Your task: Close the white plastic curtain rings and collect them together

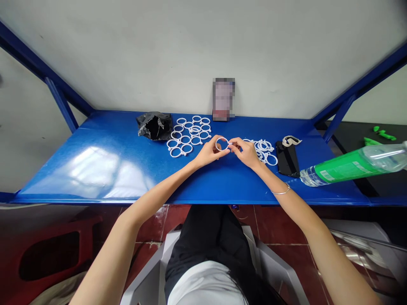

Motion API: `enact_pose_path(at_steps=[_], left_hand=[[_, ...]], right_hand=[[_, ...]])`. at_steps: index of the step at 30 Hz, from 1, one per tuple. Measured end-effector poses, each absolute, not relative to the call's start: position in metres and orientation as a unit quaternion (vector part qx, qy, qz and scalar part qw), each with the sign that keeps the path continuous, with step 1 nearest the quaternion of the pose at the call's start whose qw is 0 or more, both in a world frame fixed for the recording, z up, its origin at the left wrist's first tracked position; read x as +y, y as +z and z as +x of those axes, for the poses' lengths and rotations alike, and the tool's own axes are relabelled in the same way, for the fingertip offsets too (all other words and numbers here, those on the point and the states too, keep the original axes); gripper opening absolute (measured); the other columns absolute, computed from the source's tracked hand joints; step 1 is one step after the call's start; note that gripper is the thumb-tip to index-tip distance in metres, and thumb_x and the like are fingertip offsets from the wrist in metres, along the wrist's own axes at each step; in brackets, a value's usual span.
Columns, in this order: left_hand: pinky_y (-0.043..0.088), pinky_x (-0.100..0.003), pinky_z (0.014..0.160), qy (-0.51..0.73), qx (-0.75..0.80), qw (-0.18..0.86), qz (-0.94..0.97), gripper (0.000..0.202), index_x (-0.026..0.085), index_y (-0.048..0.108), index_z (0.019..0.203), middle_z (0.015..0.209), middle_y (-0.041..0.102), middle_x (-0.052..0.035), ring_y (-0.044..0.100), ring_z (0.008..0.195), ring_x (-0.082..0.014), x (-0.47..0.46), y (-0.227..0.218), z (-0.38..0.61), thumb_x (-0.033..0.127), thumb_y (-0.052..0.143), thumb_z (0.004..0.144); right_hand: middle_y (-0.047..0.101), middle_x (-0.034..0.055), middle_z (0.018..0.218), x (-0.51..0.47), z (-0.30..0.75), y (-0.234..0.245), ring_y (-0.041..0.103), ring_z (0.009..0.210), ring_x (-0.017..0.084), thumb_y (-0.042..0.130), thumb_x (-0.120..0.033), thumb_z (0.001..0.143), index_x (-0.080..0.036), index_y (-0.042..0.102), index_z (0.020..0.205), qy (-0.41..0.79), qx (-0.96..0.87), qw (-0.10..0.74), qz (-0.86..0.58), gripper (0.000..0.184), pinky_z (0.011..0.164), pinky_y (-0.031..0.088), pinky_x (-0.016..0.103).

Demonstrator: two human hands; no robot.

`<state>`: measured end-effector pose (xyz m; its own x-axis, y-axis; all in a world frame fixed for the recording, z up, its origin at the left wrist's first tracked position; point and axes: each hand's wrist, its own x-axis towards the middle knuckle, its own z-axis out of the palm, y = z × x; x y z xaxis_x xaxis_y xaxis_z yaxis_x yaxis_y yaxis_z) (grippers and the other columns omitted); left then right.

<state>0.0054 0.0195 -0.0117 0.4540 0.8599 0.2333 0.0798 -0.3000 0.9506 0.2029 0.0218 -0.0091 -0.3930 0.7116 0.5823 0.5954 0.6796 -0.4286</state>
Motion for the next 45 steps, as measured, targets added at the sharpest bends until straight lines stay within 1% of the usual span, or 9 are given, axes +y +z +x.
enact_pose_path(at_steps=[2,4,8,12,16,24,34,45], left_hand=[[0.038,-0.02,0.051,0.408,0.339,0.416,0.738,0.063,0.019,0.047,0.122,0.064,0.051,0.0062,0.05,0.05,-0.0091,0.0184,-0.013,0.0043,0.057,0.071,0.078],[0.038,-0.02,0.053,0.407,0.342,0.372,0.761,0.059,0.019,0.046,0.125,0.064,0.051,0.0061,0.049,0.051,-0.0091,0.0177,-0.0139,0.0035,0.051,0.068,0.082],[0.036,-0.019,0.052,0.406,0.348,0.345,0.771,0.045,0.017,0.047,0.121,0.063,0.05,0.0062,0.049,0.051,-0.0087,0.0167,-0.0146,0.0032,0.045,0.06,0.088],[0.035,-0.019,0.052,0.421,0.339,0.329,0.774,0.038,0.017,0.046,0.114,0.06,0.049,0.0074,0.047,0.05,-0.0082,0.0159,-0.0141,0.0039,0.041,0.058,0.088],[0.034,-0.018,0.051,0.43,0.335,0.319,0.775,0.034,0.017,0.046,0.108,0.059,0.048,0.0078,0.046,0.05,-0.0077,0.0157,-0.0139,0.004,0.041,0.058,0.087],[0.035,-0.017,0.05,0.431,0.341,0.296,0.781,0.03,0.018,0.047,0.105,0.058,0.048,0.0086,0.046,0.048,-0.007,0.0156,-0.0137,0.0038,0.037,0.058,0.087],[0.035,-0.018,0.051,0.415,0.35,0.269,0.796,0.031,0.017,0.047,0.108,0.059,0.05,0.0083,0.048,0.049,-0.0079,0.017,-0.0156,0.0021,0.036,0.058,0.086],[0.036,-0.018,0.05,0.396,0.359,0.233,0.812,0.033,0.018,0.046,0.111,0.06,0.05,0.0072,0.05,0.049,-0.0088,0.018,-0.0167,0.0006,0.04,0.055,0.088]], right_hand=[[0.069,0.0003,0.066,0.0219,0.2029,-0.0089,0.063,0.054,0.015,0.045,-0.05,0.099,-0.022,0.064,0.098,0.072,-0.831,0.385,-0.395,0.034,0.056,0.046,0.026],[0.069,0.0003,0.065,0.022,0.2029,-0.0085,0.063,0.054,0.016,0.043,-0.051,0.1,-0.022,0.064,0.097,0.068,-0.832,0.382,-0.397,0.036,0.056,0.045,0.026],[0.068,-0.0002,0.062,0.0207,0.202,-0.0073,0.064,0.054,0.016,0.041,-0.05,0.1,-0.022,0.064,0.098,0.071,-0.838,0.374,-0.391,0.037,0.056,0.044,0.025],[0.07,0.0012,0.068,0.0181,0.2001,-0.0063,0.065,0.056,0.015,0.041,-0.049,0.101,-0.021,0.064,0.101,0.078,-0.848,0.354,-0.387,0.037,0.058,0.046,0.025],[0.071,0.0023,0.072,0.0165,0.1989,-0.0062,0.065,0.058,0.015,0.041,-0.048,0.101,-0.02,0.064,0.104,0.077,-0.851,0.349,-0.384,0.036,0.058,0.047,0.025],[0.069,0.0009,0.069,0.0154,0.1983,-0.0057,0.065,0.057,0.015,0.043,-0.047,0.1,-0.021,0.061,0.102,0.082,-0.848,0.363,-0.377,0.032,0.057,0.048,0.024],[0.071,0.0024,0.072,0.0168,0.1989,-0.0075,0.066,0.06,0.016,0.045,-0.046,0.1,-0.021,0.063,0.1,0.08,-0.845,0.365,-0.383,0.031,0.058,0.048,0.026],[0.073,0.0028,0.073,0.0189,0.2007,-0.0084,0.067,0.06,0.016,0.043,-0.046,0.101,-0.02,0.066,0.104,0.045,-0.855,0.338,-0.39,0.035,0.058,0.046,0.025]])
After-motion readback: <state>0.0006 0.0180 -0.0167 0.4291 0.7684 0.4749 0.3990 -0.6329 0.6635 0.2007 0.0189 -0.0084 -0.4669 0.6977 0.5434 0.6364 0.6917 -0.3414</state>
